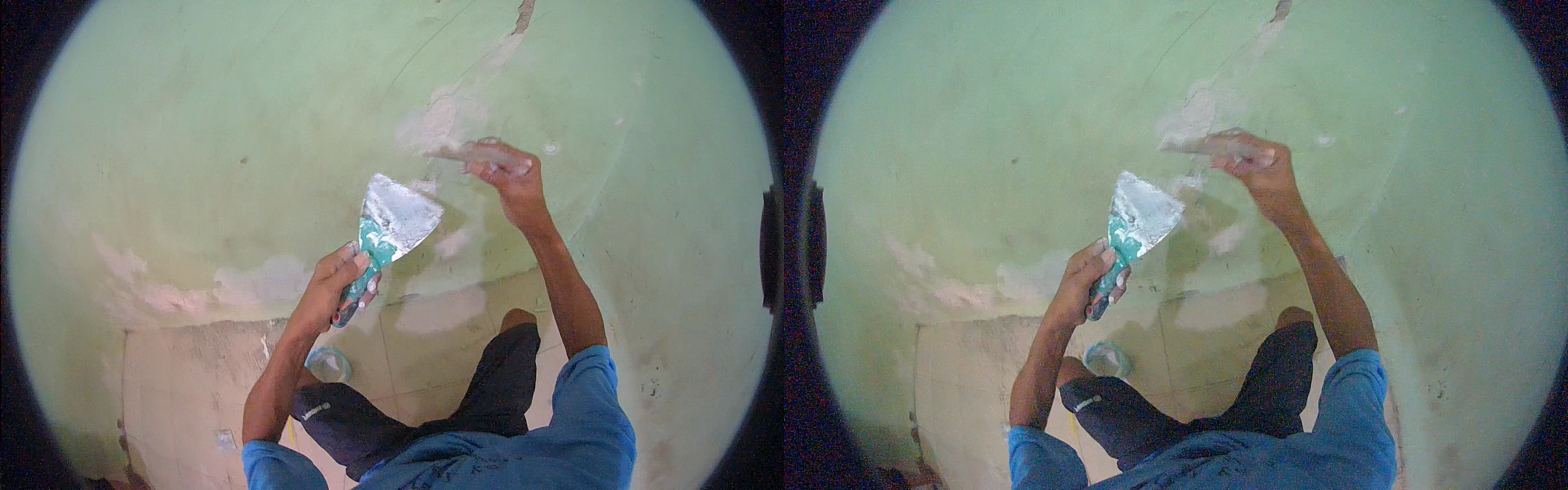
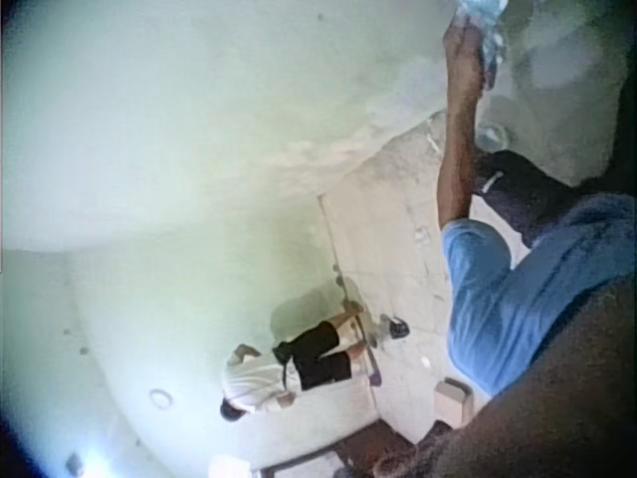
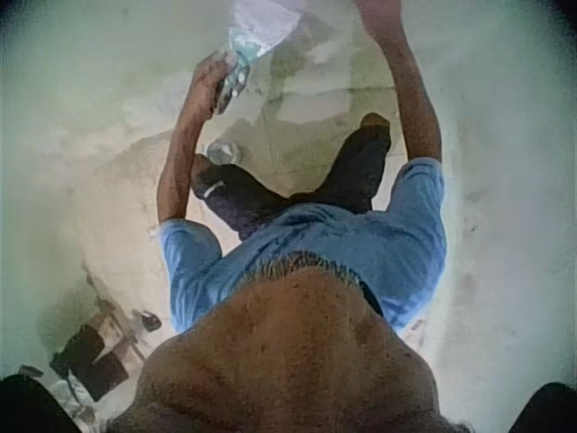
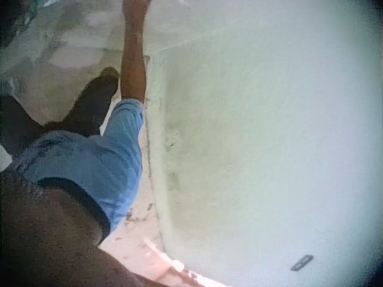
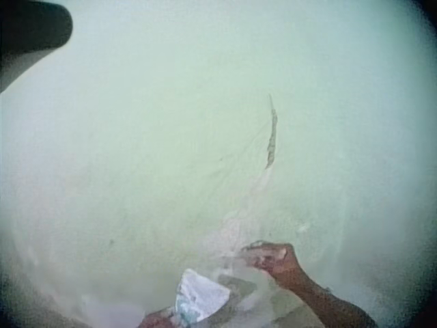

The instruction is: The person patches cracks and holes in a wall using a putty knife and a plastic container of white compound.

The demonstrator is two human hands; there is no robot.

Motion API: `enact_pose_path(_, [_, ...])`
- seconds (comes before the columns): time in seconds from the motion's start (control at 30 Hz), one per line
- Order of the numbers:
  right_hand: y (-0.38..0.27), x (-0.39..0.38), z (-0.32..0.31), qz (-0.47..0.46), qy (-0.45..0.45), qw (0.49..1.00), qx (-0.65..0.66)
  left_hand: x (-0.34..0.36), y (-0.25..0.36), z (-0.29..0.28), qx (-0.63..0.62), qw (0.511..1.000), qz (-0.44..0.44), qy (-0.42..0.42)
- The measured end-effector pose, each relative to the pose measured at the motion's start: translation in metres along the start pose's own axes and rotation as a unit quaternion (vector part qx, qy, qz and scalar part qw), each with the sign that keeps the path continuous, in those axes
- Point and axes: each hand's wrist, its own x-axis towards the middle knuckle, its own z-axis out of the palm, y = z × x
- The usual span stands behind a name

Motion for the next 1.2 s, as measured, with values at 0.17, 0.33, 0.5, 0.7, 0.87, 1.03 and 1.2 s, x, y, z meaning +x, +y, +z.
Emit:
enact_pose_path(0.17, [-0.044, -0.023, 0.034, -0.254, -0.131, 0.927, -0.244, -0.020, 0.006, 0.009, -0.081, 0.994, -0.023, -0.066])
enact_pose_path(0.33, [-0.021, -0.042, 0.019, -0.252, -0.099, 0.921, -0.280, -0.044, -0.004, 0.013, -0.012, 0.998, 0.055, -0.026])
enact_pose_path(0.5, [-0.018, -0.089, -0.006, 0.083, 0.101, 0.987, -0.095, -0.052, 0.005, 0.038, 0.176, 0.977, 0.100, 0.064])
enact_pose_path(0.7, [-0.100, -0.140, 0.059, 0.355, 0.151, 0.849, 0.361, -0.058, -0.016, 0.055, 0.627, 0.749, 0.192, 0.099])
enact_pose_path(0.87, [-0.090, -0.134, 0.030, 0.285, 0.173, 0.819, 0.467, -0.048, -0.032, 0.036, 0.711, 0.636, 0.277, 0.115])
enact_pose_path(1.03, [-0.100, -0.047, -0.057, 0.020, 0.370, 0.909, 0.192, -0.042, -0.025, 0.016, 0.676, 0.695, 0.183, 0.160])
enact_pose_path(1.2, [-0.101, 0.043, -0.121, -0.330, 0.317, 0.822, -0.337, -0.025, 0.020, -0.036, 0.571, 0.699, 0.334, 0.273])
